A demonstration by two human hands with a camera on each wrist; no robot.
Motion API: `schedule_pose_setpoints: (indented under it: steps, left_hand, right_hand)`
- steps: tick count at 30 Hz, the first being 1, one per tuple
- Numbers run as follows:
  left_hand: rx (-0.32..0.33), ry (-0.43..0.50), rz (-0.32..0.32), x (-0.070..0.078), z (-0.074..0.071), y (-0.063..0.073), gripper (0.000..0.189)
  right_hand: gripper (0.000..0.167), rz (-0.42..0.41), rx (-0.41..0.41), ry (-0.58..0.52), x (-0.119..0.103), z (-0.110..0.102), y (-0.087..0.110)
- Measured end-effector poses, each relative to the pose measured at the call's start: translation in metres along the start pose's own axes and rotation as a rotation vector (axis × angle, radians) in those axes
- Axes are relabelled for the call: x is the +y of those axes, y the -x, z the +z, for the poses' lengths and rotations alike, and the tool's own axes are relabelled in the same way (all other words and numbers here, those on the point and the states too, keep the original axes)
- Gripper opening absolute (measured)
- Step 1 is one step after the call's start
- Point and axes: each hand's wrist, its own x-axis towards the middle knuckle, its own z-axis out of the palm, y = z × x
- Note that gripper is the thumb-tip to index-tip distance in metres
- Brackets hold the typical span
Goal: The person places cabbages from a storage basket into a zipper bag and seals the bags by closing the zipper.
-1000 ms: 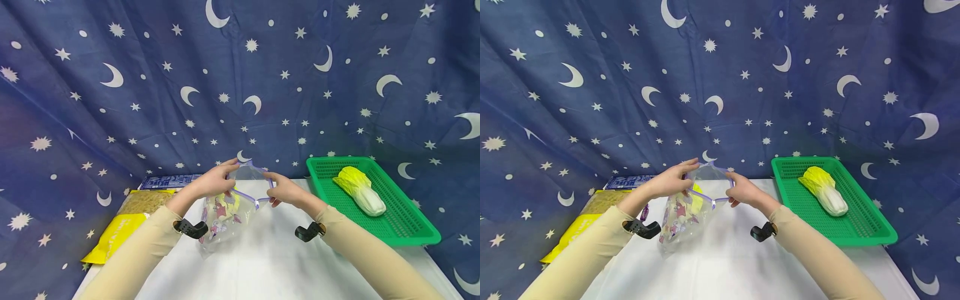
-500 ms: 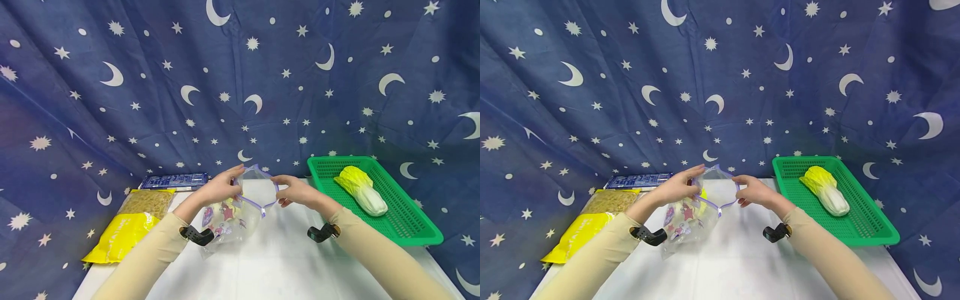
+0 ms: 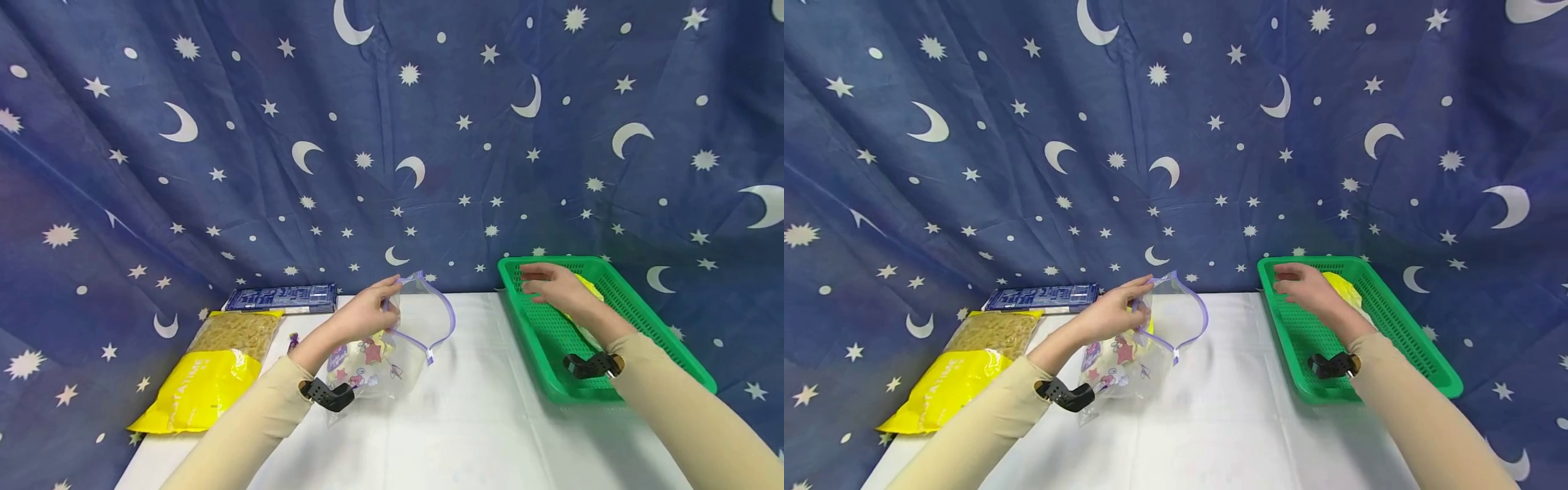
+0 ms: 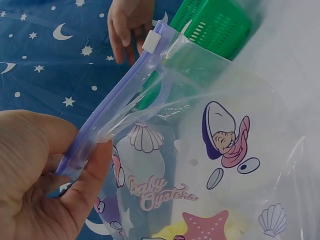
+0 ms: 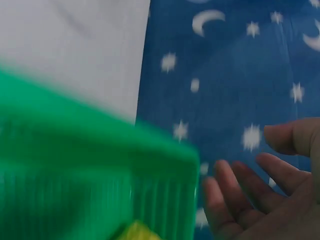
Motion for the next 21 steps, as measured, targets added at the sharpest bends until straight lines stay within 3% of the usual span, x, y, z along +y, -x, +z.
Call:
schedule_pose_setpoints:
  steps: [5,11,21]
  left_hand:
    - [0.008,-0.023,0.022,-0.002,0.003,0.001,0.071]
    - [0.020,-0.077,0.061,-0.005,0.004,0.003,0.069]
    - [-0.004,-0.012,0.051,-0.012,0.007,0.006,0.063]
  right_hand:
    - [0.066,0.038,0.058,0.123,0.027,-0.036,0.010]
    - [0.073,0.121,0.117,0.241,0.059,-0.065,0.020]
    - [0.089,0.210,0.045,0.258,0.098,-0.084,0.021]
